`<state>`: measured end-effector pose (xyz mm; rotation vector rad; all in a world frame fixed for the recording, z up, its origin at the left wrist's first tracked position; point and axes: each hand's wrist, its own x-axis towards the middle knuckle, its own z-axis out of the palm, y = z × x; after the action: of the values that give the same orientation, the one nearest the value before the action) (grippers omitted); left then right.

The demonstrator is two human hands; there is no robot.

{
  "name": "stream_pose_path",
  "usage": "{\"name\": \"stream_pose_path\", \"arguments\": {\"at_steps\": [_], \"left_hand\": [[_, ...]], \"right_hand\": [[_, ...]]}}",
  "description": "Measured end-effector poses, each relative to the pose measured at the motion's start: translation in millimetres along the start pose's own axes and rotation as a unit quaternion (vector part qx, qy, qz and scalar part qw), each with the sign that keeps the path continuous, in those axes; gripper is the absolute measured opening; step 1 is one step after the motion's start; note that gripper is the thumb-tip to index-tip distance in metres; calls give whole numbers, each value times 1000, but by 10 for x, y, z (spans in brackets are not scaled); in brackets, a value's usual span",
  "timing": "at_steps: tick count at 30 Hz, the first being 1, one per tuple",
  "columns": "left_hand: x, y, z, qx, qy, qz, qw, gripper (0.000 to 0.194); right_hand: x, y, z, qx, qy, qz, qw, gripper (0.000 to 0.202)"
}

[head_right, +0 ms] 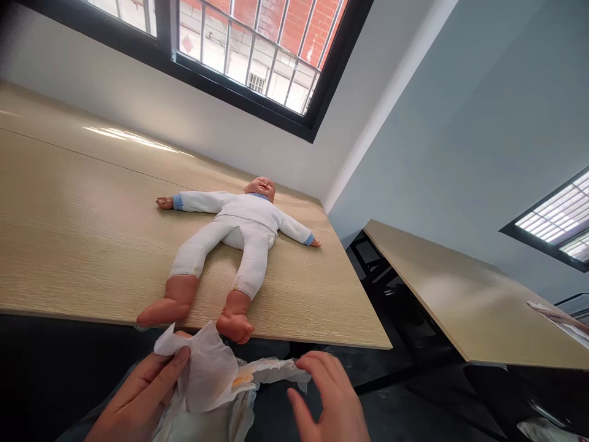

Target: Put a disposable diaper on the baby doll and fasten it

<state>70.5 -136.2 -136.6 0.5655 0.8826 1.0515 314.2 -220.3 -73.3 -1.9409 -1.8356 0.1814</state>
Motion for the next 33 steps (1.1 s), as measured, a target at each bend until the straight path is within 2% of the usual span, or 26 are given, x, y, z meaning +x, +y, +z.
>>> {"name": "stream_pose_path", "arguments": {"at_steps": [4,6,9,13,17,23,25,27,31,33], "left_hand": [[12,-28,-37,-6,-47,-25,999,41],[4,-23,-58,-9,-70,-15,997,37],[1,19,-96,11,-88,16,996,31],[42,104,-202,47,-66,72,994,27],[79,188,-317,59,-91,106,988,22],[57,297,-358,93,-84,148,981,21],[42,316,-369,93,-81,144,982,18],[26,320,-386,85,-81,133,984,22],[6,282,-410,71,-156,68,983,45],[10,252,-421,99,-166,30,981,37]], "right_hand": [[41,-273,200,131,1,-88,987,33],[82,-410,287,173,-9,-87,981,29],[134,-548,346,190,-48,-55,979,11],[155,-611,344,206,-81,-24,975,20],[159,-630,352,229,-90,-23,969,22],[182,-634,363,239,-88,-18,967,22],[198,-632,353,238,-92,-21,967,22],[214,-639,341,238,-96,-24,966,21],[235,-678,347,234,-99,-29,967,21],[238,-689,366,225,-101,-32,969,21]]}}
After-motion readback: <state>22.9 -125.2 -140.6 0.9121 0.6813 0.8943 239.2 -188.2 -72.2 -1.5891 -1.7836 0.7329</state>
